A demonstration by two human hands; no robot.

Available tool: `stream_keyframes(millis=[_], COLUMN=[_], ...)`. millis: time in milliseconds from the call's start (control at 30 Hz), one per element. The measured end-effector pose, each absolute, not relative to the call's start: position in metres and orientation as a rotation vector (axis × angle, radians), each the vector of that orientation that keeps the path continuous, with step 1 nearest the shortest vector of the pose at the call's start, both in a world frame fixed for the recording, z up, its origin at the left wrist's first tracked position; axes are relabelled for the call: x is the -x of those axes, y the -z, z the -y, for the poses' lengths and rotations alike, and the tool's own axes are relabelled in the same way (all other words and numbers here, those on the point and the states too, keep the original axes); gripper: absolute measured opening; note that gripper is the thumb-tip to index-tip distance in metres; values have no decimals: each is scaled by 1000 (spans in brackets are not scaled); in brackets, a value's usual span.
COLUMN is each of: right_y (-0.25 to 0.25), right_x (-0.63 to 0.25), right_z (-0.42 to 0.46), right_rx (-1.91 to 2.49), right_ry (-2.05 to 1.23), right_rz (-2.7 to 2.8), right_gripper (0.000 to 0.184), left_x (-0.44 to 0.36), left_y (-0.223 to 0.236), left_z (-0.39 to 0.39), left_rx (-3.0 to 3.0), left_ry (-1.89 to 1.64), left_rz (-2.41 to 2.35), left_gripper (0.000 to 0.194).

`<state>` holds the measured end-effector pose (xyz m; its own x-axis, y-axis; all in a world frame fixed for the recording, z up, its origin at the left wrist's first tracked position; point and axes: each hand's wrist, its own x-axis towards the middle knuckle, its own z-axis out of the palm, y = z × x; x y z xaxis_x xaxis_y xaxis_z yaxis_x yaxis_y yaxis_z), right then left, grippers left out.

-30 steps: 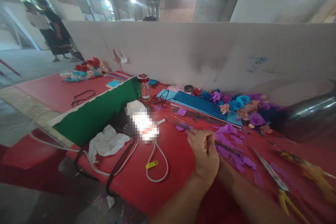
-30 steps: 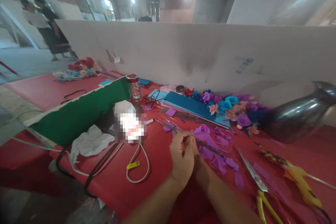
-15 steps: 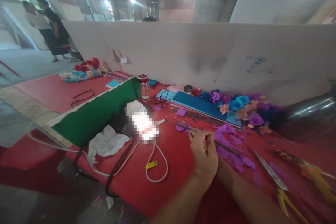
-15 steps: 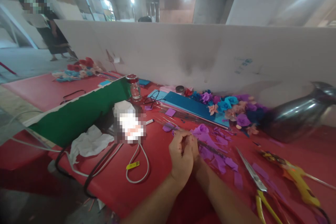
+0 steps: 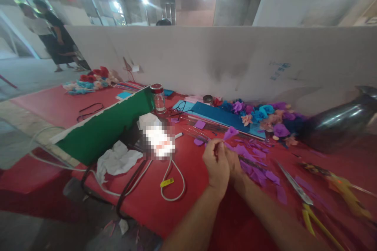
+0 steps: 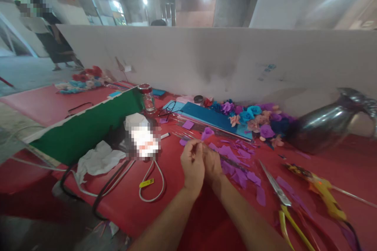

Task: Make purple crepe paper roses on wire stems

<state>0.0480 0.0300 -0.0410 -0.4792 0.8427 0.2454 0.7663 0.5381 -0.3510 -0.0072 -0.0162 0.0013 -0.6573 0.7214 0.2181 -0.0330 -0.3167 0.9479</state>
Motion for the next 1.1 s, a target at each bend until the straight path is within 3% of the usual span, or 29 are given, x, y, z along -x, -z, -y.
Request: stream_keyframes(millis=[233, 367, 633, 867, 1100], right_y=[38, 37, 38, 40, 41], right_x=[-48, -47, -47, -52, -55], right_z=[-40, -45, -53, -62, -67], right_rx=[1325, 1286, 1233, 1245, 1175], right_ry=[-282, -447, -703, -892, -957], right_rz=[2459, 2361, 2159, 2008, 1967], right_gripper=[27, 23, 21, 13, 18], left_x=[59, 80, 77, 74, 74], left_y=[7, 10, 16, 24, 32], left_z=[-4, -11, -16, -14, -18], left_rx=[-440, -308, -375, -594, -682], left_ry=[-2423, -2474, -2160, -1754, -1650], left_rz=[-1419, -1382, -1213, -1563, -1670], left_gripper=[8, 10, 16, 7, 16])
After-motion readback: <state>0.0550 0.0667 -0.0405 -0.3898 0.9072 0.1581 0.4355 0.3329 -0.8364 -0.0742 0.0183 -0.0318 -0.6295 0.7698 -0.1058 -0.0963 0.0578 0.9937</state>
